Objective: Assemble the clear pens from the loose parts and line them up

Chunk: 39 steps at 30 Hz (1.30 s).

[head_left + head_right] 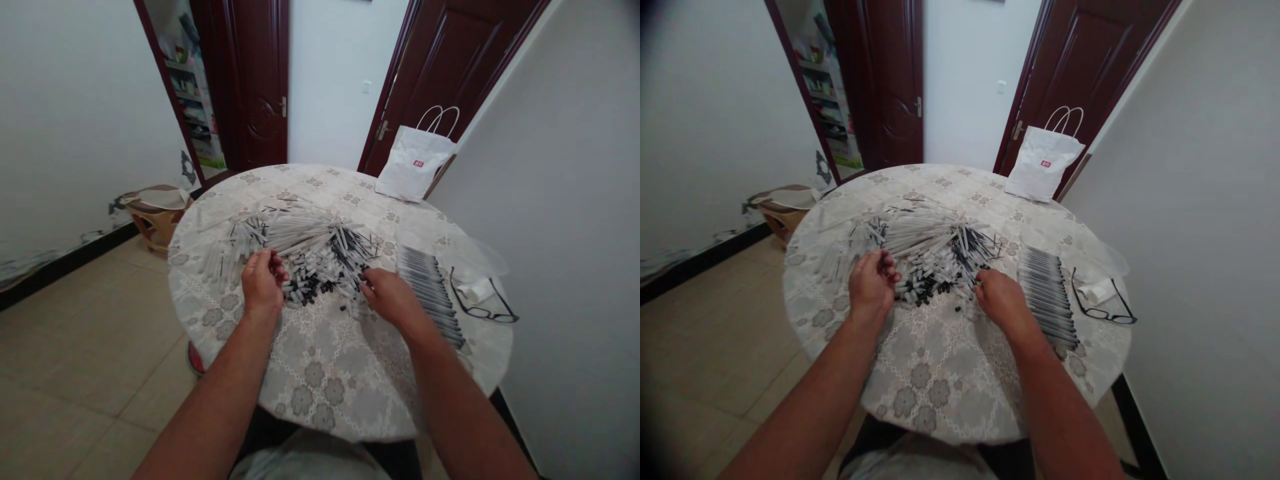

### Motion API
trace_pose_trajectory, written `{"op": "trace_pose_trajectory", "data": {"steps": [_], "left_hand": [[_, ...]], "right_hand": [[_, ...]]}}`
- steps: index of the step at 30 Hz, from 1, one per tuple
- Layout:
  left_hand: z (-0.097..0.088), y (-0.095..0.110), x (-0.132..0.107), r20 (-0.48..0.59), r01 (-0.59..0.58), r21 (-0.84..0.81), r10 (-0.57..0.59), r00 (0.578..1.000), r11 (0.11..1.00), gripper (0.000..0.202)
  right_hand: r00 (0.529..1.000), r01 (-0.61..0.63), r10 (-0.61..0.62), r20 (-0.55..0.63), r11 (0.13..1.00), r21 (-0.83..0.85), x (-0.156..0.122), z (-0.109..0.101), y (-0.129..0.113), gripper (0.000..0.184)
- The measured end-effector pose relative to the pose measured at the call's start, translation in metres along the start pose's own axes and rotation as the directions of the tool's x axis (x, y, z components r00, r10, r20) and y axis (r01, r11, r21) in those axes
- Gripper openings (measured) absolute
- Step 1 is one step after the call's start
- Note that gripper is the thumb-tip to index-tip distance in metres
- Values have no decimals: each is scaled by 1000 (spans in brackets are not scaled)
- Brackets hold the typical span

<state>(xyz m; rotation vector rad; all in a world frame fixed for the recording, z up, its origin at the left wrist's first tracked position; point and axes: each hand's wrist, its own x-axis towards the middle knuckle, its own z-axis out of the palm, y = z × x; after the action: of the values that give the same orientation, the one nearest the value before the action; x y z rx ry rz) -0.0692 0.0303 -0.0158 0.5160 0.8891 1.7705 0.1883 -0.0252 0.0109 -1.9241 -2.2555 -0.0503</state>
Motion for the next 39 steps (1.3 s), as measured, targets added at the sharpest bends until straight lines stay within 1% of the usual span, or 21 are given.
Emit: {"op": "trace_pose_trajectory", "data": {"steps": [1,3,6,9,12,14,15,17,18,20,21,22,24,26,28,30,33,36,39], "left_hand": [[0,0,0,-2,0,-5,0,1000,1000,25],[0,1,0,-6,0,-12,0,1000,1000,24],[1,1,-3,-1,-12,-8,12,1000,1000,23],[2,-1,-8,28,-20,41,18,999,999,22],[3,-4,-16,110,-28,167,9,994,986,24],[2,-4,-22,187,-36,300,-21,982,953,23],[0,-3,-26,230,-62,377,-28,973,924,22],[-6,4,-34,305,-180,532,12,952,827,18],[-11,8,-37,334,-257,605,53,941,753,15],[-25,20,-41,373,-385,732,142,917,562,11],[-34,25,-41,387,-417,786,164,907,455,10],[-43,31,-41,392,-433,833,183,901,346,10],[-62,38,-37,392,-422,897,209,896,128,11],[-78,42,-32,374,-376,926,232,898,-38,12],[-89,42,-27,364,-333,928,212,907,-169,16],[-93,40,-24,349,-295,916,176,920,-271,18],[-90,38,-23,332,-263,885,123,935,-384,21],[-84,37,-23,306,-239,856,76,949,-458,24],[-79,38,-25,275,-219,835,39,961,-505,24]], "right_hand": [[999,-47,46,-5,998,-40,8,6,-6,12],[995,-101,99,-24,991,-84,18,19,-15,18],[988,-141,133,-79,985,-101,24,35,-22,24],[982,-163,149,-112,979,-123,24,48,-22,23],[984,-154,139,-114,978,-139,23,56,-16,20],[984,-149,135,-120,981,-124,23,57,-12,19],[984,-148,134,-121,983,-113,23,57,-10,19],[984,-148,137,-118,984,-94,22,57,-7,20],[983,-152,141,-113,984,-93,22,56,-6,21],[980,-174,162,-112,979,-107,21,56,-4,25],[977,-188,173,-121,975,-119,21,56,-4,27],[974,-197,178,-141,972,-130,20,56,-3,28],[964,-191,160,-212,972,-134,20,57,-1,28],[941,-163,123,-314,981,-104,19,55,1,24],[902,-132,98,-420,990,-53,17,52,2,21],[861,-91,74,-503,996,-9,15,49,2,19],[814,-6,22,-580,1000,29,13,44,1,19],[781,58,-1,-624,996,72,11,41,-1,19],[765,97,-4,-644,989,109,10,40,-2,18]]}}
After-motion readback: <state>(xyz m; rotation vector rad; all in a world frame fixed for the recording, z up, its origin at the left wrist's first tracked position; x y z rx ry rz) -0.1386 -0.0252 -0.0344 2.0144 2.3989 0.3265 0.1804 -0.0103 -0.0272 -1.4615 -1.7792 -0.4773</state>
